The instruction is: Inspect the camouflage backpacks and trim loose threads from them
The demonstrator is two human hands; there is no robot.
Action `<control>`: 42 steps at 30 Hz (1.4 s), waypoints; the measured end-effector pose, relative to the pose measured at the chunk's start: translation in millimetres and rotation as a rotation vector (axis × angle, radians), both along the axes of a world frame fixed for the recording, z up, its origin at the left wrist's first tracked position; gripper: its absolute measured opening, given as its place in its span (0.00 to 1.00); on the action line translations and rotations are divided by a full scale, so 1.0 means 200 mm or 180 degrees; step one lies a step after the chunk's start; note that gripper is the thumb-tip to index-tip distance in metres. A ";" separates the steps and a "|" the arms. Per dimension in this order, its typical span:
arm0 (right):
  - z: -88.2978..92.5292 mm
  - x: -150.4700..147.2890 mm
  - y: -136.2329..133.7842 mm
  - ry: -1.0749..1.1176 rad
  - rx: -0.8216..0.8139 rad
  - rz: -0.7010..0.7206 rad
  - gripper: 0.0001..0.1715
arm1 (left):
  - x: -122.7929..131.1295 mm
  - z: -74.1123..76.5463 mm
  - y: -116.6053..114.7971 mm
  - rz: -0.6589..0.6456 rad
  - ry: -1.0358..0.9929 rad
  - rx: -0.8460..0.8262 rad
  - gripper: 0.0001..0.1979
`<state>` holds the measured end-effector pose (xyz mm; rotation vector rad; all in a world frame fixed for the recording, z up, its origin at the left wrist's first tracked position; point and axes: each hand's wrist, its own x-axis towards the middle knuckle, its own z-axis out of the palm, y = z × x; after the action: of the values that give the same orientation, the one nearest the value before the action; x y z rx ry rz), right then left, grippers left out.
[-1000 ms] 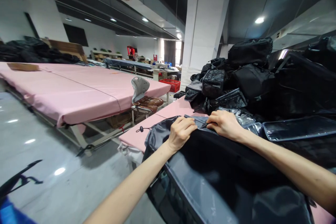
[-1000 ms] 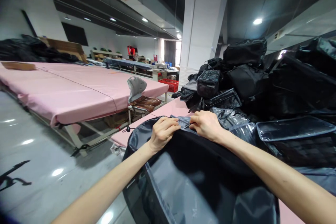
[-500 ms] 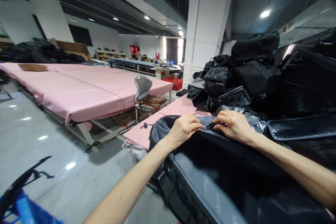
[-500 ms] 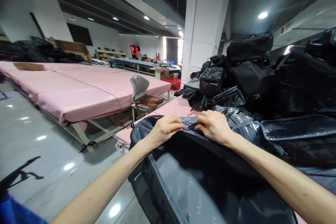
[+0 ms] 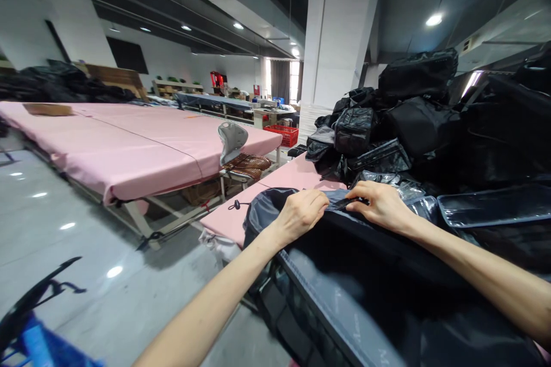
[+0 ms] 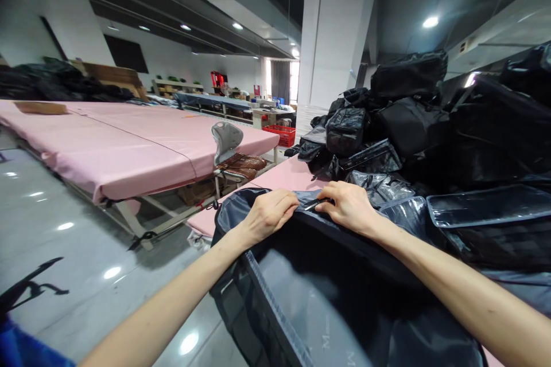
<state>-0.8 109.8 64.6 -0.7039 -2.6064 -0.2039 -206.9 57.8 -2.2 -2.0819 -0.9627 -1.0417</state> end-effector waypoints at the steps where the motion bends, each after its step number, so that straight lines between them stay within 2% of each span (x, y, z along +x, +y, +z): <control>1: 0.00 0.00 0.00 0.0000 -0.0031 0.0017 0.10 | 0.00 0.00 0.00 -0.0001 -0.0013 -0.0010 0.08; 8: 0.02 0.01 0.00 0.0272 -0.0420 -0.0134 0.09 | 0.01 -0.01 0.00 0.0009 -0.0031 0.0105 0.07; 12: 0.00 -0.01 -0.02 0.0107 -0.0468 -0.0011 0.08 | 0.01 -0.02 0.00 0.0002 -0.0041 0.0187 0.07; 16: 0.00 -0.03 -0.02 0.0053 -0.0664 -0.0074 0.07 | 0.01 -0.02 -0.01 0.0045 -0.0037 0.0176 0.07; 20: 0.04 0.05 -0.01 0.0248 -0.0928 -0.0240 0.08 | 0.01 -0.03 0.00 -0.0023 -0.0202 0.0102 0.07; 26: 0.09 0.17 -0.03 0.0288 -0.0822 -0.0454 0.11 | 0.02 -0.03 0.01 -0.0157 -0.0339 0.0163 0.06; 34: 0.03 0.00 -0.08 -0.0036 -0.0767 -0.0299 0.11 | 0.02 -0.04 -0.01 -0.0019 -0.0278 0.0199 0.06; 42: 0.02 0.02 -0.05 0.0057 -0.1154 -0.0385 0.11 | 0.02 -0.05 0.00 -0.0070 -0.0333 0.0166 0.06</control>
<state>4.0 100.6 68.0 -0.9811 -2.6117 0.2456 -203.3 57.7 -12.6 -2.0165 -0.9551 -1.1847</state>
